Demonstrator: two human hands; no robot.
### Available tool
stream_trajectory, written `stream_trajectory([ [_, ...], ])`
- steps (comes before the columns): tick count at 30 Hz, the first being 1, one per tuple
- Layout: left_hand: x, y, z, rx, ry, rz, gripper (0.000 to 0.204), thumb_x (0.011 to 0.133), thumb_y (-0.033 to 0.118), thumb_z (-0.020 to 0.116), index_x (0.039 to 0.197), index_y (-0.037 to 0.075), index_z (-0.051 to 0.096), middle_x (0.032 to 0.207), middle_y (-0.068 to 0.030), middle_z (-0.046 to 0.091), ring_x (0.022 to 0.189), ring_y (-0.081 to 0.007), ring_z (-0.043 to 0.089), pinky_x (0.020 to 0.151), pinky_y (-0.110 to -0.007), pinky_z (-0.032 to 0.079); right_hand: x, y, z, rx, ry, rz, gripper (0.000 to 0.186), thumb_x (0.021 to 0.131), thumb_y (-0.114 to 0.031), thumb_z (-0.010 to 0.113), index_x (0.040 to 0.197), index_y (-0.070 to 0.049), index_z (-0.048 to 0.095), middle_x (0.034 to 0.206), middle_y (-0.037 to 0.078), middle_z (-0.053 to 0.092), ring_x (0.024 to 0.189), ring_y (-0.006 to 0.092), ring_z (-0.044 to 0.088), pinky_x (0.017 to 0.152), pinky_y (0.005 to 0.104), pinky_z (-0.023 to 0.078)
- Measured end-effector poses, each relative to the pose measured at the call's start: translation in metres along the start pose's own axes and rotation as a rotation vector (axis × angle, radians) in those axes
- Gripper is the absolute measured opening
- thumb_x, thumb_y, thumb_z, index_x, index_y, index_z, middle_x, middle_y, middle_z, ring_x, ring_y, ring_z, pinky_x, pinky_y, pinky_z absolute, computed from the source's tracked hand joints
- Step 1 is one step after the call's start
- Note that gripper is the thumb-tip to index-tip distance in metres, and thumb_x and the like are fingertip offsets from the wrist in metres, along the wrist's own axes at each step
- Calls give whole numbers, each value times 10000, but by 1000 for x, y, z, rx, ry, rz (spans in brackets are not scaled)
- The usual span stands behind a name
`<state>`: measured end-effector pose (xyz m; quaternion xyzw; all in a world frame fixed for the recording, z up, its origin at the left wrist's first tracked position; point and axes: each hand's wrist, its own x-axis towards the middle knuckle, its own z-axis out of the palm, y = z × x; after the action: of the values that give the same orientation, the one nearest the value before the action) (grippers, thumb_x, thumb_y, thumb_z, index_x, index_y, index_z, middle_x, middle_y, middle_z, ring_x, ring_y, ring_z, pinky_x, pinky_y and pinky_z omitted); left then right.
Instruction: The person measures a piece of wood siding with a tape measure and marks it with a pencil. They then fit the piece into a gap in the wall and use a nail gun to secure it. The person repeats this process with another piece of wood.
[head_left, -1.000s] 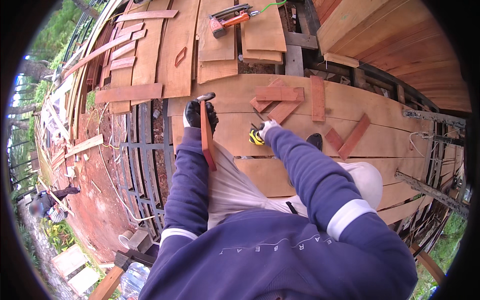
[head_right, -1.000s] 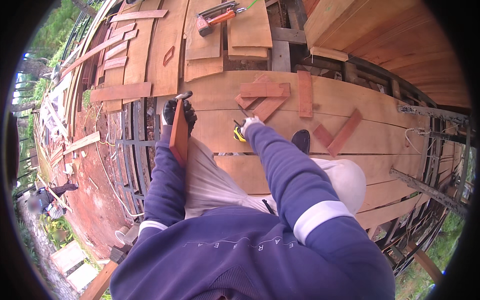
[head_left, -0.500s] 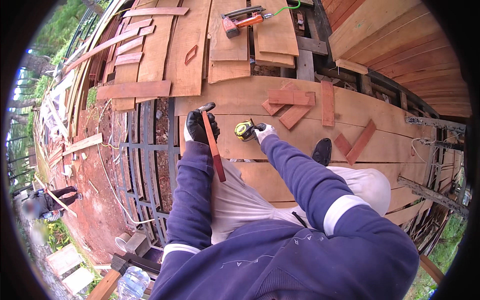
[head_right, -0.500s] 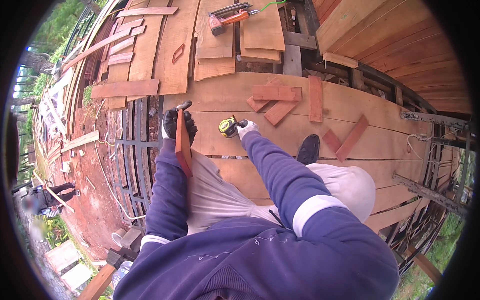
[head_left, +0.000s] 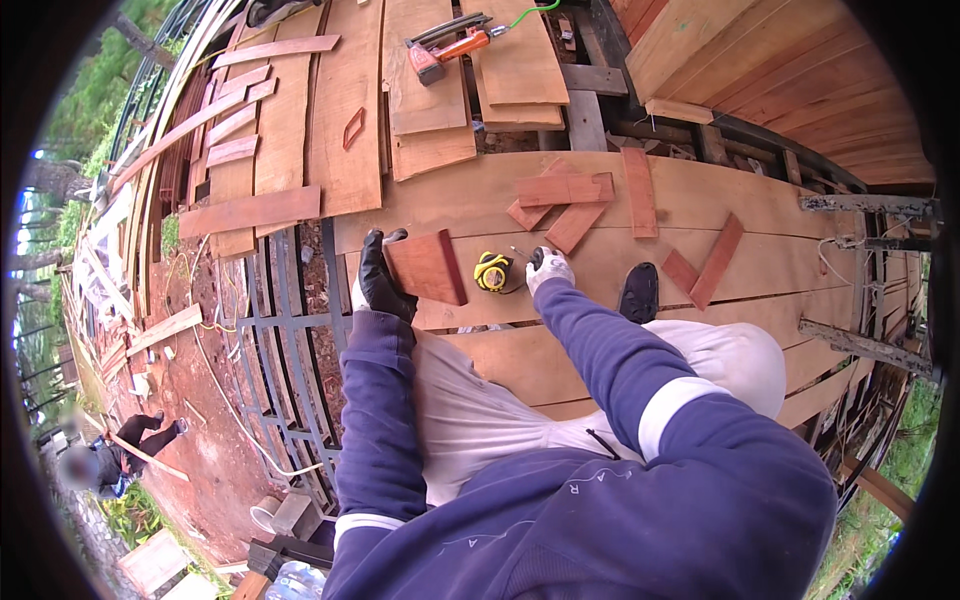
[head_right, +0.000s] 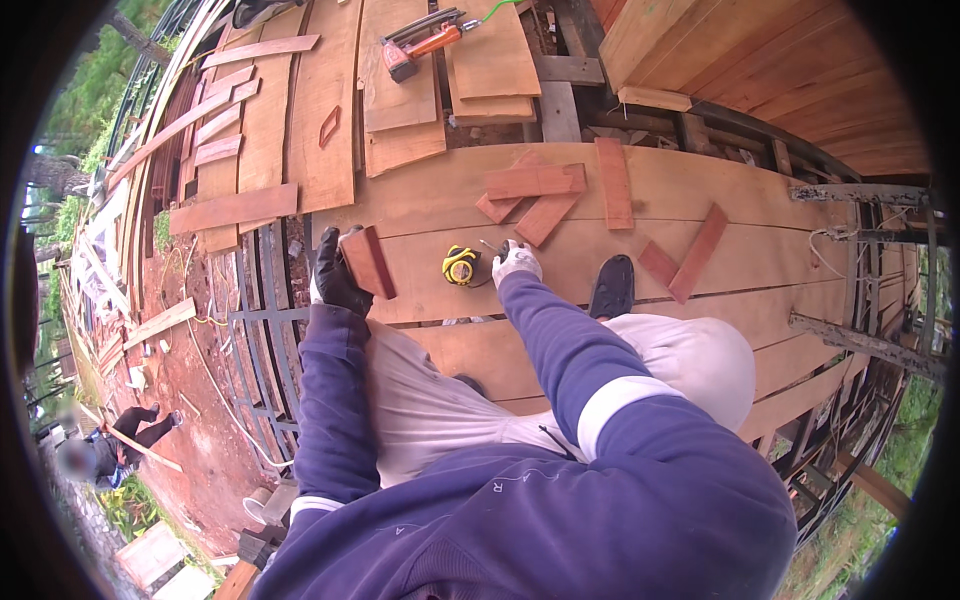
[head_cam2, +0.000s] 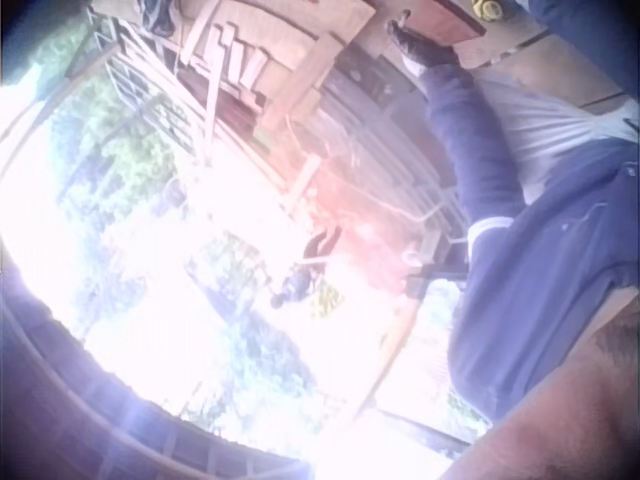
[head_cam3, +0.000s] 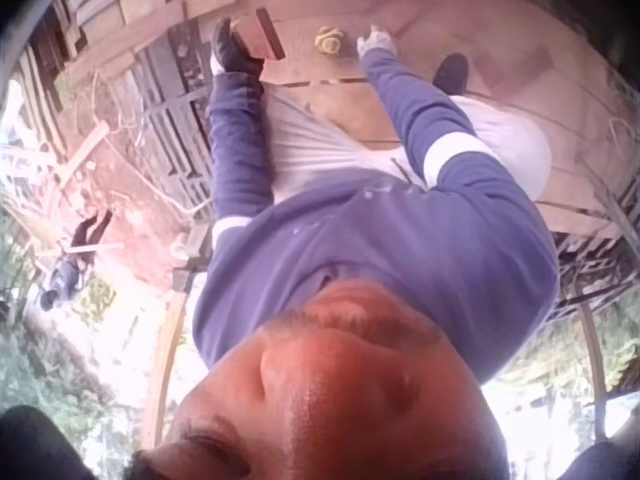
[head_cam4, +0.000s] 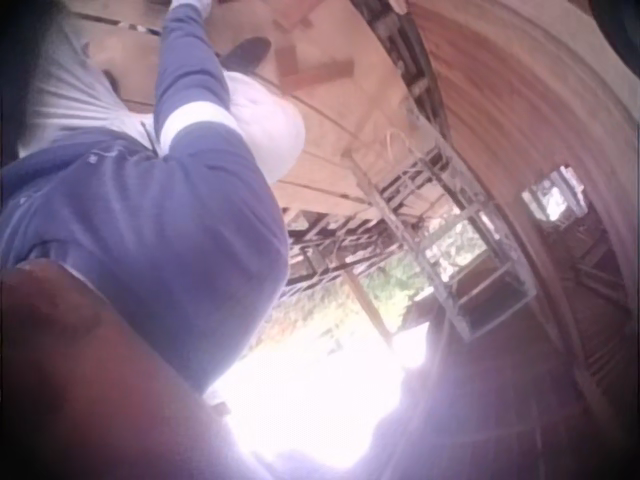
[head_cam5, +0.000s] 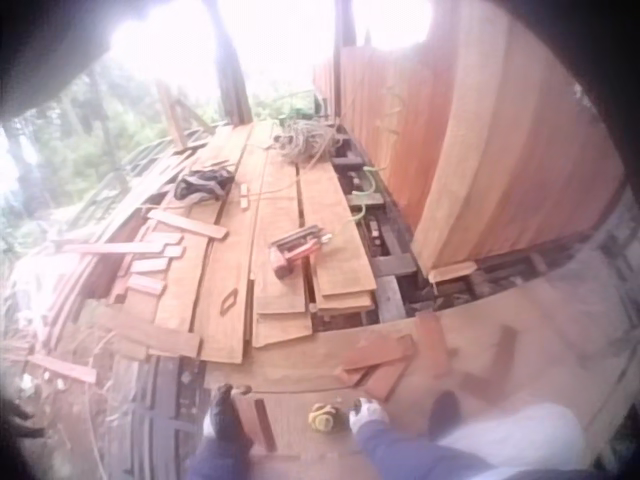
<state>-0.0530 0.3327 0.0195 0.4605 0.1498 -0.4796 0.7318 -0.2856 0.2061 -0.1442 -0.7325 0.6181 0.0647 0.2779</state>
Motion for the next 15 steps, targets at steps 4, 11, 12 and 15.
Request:
stream_trajectory([
  [4,-1,-7,5,79,52,61,410,868,384,666,1116,64,605,1051,-55,602,975,-227,580,779,-423,514,10,16,8,104,173,66,309,820,-301,633,1067,-116,615,1073,159,604,978,328,616,866,414,501],
  [11,14,-9,-18,140,182,165,347,851,400,689,1102,184,583,982,-22,570,972,-213,561,729,-455,513,35,25,-15,260,269,337,382,806,-330,671,1074,-68,602,1097,168,603,1017,317,617,866,407,510],
  [12,6,-8,-6,155,218,189,326,853,393,691,1086,195,580,974,-19,567,961,-206,561,722,-446,516,38,26,-18,291,304,366,406,802,-359,681,1070,-64,604,1089,168,613,1013,313,620,864,407,508],
  [15,1,-9,-2,156,127,250,266,859,350,700,1033,186,583,934,-7,567,898,-181,575,697,-395,526,49,19,-32,250,302,468,718,755,-512,724,1255,-46,499,1201,202,561,1076,327,591,907,407,493],
])
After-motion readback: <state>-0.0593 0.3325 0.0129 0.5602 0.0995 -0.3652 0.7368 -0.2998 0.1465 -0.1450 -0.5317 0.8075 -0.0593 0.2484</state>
